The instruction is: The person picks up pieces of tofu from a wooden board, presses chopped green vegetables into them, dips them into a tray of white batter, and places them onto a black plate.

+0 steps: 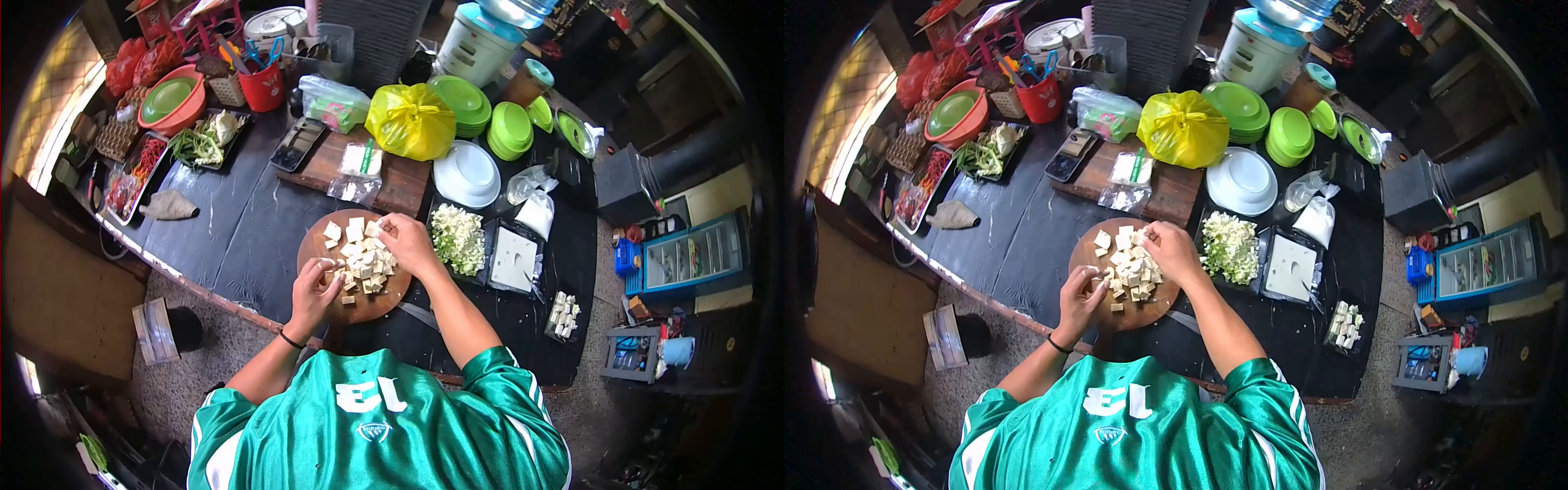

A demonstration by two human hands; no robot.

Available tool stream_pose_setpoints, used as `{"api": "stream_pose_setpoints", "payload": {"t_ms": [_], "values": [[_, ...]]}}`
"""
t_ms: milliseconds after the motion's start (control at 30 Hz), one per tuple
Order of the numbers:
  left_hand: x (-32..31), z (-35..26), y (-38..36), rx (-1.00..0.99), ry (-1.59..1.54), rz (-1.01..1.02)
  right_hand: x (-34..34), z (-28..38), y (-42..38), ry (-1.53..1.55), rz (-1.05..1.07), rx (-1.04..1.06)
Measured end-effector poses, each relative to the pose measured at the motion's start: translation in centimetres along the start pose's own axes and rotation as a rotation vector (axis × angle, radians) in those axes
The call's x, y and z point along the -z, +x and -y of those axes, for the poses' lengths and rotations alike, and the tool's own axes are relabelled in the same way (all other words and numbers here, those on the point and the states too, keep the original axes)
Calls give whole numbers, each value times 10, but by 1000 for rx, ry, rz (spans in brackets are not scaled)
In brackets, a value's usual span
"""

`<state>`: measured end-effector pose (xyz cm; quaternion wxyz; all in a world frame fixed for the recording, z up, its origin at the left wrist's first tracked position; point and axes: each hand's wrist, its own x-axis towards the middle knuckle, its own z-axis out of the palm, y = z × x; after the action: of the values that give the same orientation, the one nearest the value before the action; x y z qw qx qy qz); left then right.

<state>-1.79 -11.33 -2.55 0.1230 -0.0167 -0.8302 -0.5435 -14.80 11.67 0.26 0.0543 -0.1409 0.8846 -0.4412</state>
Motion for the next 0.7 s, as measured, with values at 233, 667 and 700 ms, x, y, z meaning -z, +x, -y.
{"api": "stream_pose_setpoints", "payload": {"t_ms": [233,667,700], "values": [[-18,-8,-12,104,-249,-9,60,-14,-77,16,-138,-83],[-39,-5,-57,233,-191,-63,219,-183,-102,-621,-511,-311],[-42,-9,-59,240,-179,-69,221,-188,-98,-609,-501,-308]]}}
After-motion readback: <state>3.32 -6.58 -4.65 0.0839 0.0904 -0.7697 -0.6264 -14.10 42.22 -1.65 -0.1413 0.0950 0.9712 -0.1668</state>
